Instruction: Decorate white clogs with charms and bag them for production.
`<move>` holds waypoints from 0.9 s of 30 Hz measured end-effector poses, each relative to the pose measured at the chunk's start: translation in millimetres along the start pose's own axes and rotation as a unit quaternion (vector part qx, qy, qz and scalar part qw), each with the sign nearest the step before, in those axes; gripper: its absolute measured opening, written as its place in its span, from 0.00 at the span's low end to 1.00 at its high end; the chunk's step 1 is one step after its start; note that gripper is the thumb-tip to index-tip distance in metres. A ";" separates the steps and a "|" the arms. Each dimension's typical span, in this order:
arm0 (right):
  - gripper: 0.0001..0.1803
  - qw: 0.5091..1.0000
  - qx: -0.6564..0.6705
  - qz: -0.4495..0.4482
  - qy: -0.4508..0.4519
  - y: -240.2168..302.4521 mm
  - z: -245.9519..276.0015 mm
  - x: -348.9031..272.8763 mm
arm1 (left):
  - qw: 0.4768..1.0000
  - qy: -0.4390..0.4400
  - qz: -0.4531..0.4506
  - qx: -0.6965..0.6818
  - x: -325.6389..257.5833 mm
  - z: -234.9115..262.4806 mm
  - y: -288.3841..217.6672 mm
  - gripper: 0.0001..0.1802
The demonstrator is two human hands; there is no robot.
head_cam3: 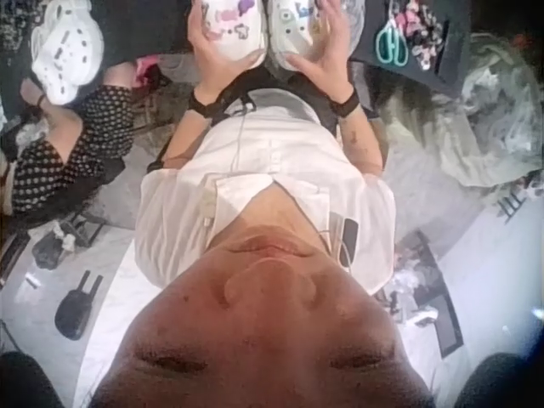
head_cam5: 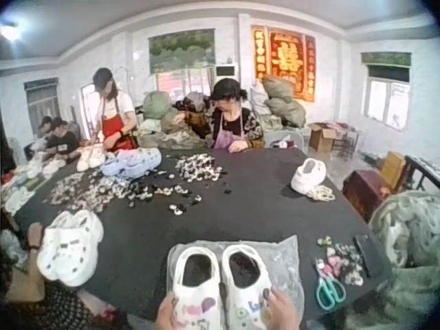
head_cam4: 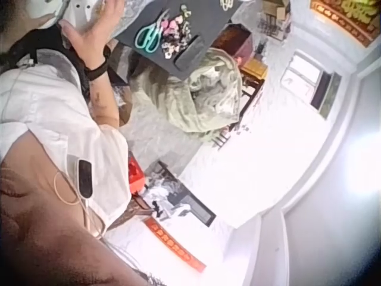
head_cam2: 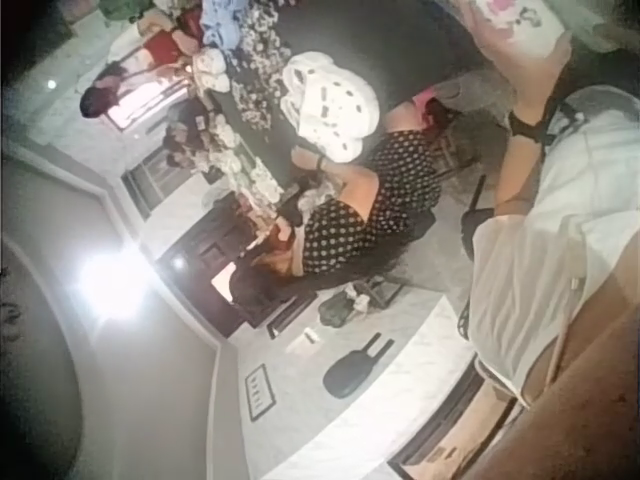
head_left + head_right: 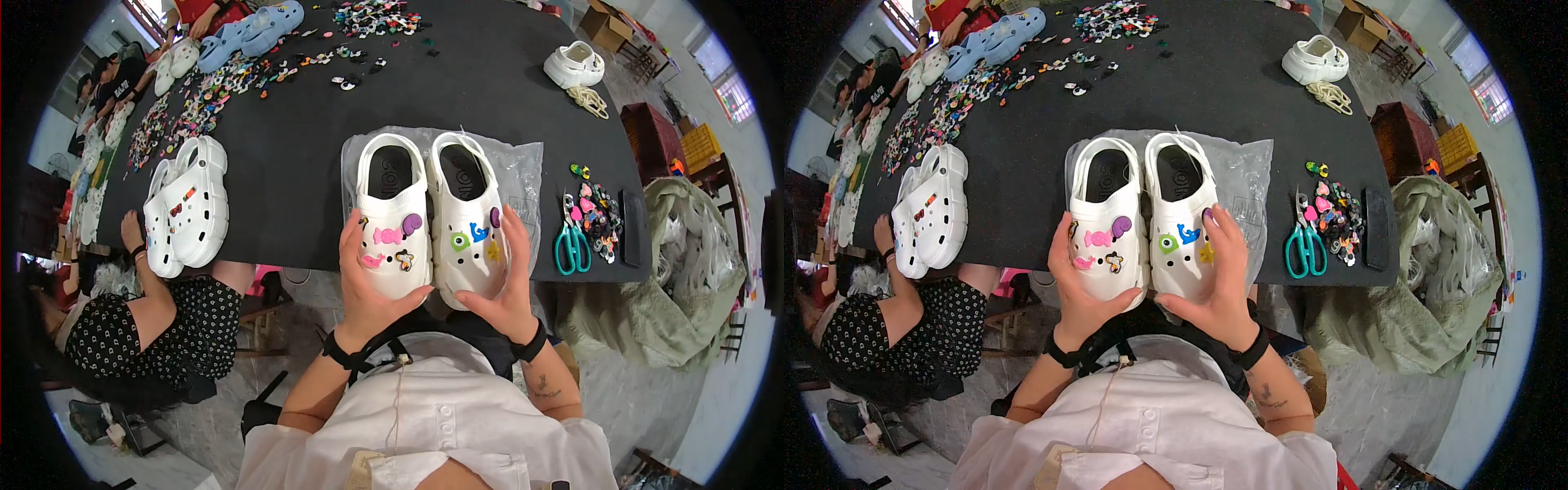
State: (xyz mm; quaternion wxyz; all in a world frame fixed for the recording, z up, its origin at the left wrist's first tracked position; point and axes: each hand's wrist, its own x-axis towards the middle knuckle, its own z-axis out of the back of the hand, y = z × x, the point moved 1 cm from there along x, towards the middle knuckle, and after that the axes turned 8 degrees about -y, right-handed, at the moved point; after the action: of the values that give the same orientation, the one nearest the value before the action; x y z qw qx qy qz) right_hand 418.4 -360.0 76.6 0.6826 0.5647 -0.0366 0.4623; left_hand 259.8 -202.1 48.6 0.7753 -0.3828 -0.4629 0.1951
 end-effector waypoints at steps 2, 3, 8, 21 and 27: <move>0.52 0.997 -0.063 0.026 0.028 0.6 -5.7 8.0 | 0.999 -0.006 -0.008 -0.049 3.0 1.3 7.0 0.68; 0.50 0.990 -0.123 0.052 0.053 0.7 -8.8 10.7 | 0.999 -0.008 -0.005 -0.048 4.4 3.0 10.3 0.68; 0.44 0.993 -0.106 0.045 0.016 -8.1 -15.7 11.9 | 0.997 -0.008 0.007 -0.076 5.2 4.9 18.7 0.67; 0.41 0.993 -0.107 0.052 -0.010 -9.6 -17.8 8.1 | 0.999 -0.024 0.048 0.001 15.1 21.9 -3.4 0.60; 0.41 0.993 -0.104 0.053 -0.010 -9.2 -17.9 8.5 | 0.978 0.039 -0.035 0.201 26.1 16.2 -28.9 0.29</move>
State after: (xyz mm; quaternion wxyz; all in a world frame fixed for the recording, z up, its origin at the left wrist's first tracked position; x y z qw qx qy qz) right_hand 421.0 -340.0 68.2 0.7118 0.4921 -0.1216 0.4862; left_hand 257.1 -196.5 90.4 0.8602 -0.2104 -0.3965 0.2421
